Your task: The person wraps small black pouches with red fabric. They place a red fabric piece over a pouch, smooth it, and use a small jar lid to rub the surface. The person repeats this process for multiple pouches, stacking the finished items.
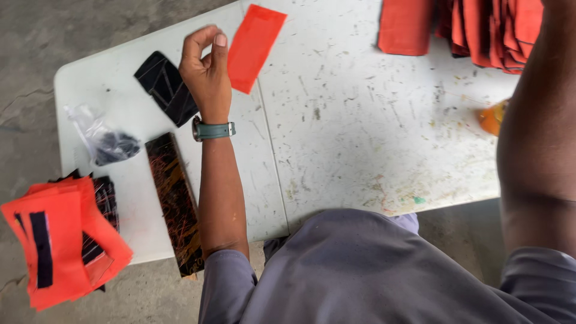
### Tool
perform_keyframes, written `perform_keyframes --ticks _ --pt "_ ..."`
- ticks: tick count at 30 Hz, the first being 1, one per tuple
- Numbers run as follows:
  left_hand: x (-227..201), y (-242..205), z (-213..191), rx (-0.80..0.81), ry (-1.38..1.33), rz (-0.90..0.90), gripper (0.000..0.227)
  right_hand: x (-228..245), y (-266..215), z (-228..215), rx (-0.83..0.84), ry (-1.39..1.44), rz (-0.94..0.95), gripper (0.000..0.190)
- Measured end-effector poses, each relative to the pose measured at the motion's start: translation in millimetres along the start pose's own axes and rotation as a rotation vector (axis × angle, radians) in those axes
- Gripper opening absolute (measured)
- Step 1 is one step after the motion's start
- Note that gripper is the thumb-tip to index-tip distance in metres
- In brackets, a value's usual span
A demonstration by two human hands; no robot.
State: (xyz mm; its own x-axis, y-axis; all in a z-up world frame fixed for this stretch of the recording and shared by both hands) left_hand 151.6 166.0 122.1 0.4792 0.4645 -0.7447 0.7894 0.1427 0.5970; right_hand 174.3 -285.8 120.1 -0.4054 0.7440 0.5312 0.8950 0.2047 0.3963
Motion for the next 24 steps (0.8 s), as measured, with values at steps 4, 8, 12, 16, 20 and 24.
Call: perform_keyframes --ticks 4,8,12,16,20,24 --pt "74 -20 -5 -0.004 0.371 -0.084 0.018 -63 4 32 0.119 -0.354 0.010 0.048" --pt "130 -39 -5 0.073 0.878 -0.089 0.034 -73 -6 73 0.275 -0.504 -0.076 0.057" --pt "192 -39 -57 0.024 1.154 -0.478 0.071 -84 -27 81 0.395 -0.360 0.250 0.094" --pt "211 -38 -115 0.041 1.275 -0.700 0.110 -65 -22 69 0.368 -0.414 0.168 0.094" --pt "200 -39 -117 0.056 0.860 -0.785 0.084 -19 -39 56 0.080 -0.321 -0.154 0.065" --pt "128 -13 -96 -0.153 0.492 -0.398 0.030 26 -59 71 0.023 0.065 0.080 0.045"
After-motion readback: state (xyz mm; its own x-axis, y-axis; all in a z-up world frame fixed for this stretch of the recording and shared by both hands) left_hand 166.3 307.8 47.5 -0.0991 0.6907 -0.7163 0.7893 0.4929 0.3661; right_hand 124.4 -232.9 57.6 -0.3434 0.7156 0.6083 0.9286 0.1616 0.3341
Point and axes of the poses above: each hand's wrist, its own y-axis towards the middle knuckle, its own z-axis out of the palm, x = y × z, the point moved 6 cm from there along y, towards the middle knuckle, and after that the axes turned 15 degrees about y, right-handed, at the moved point
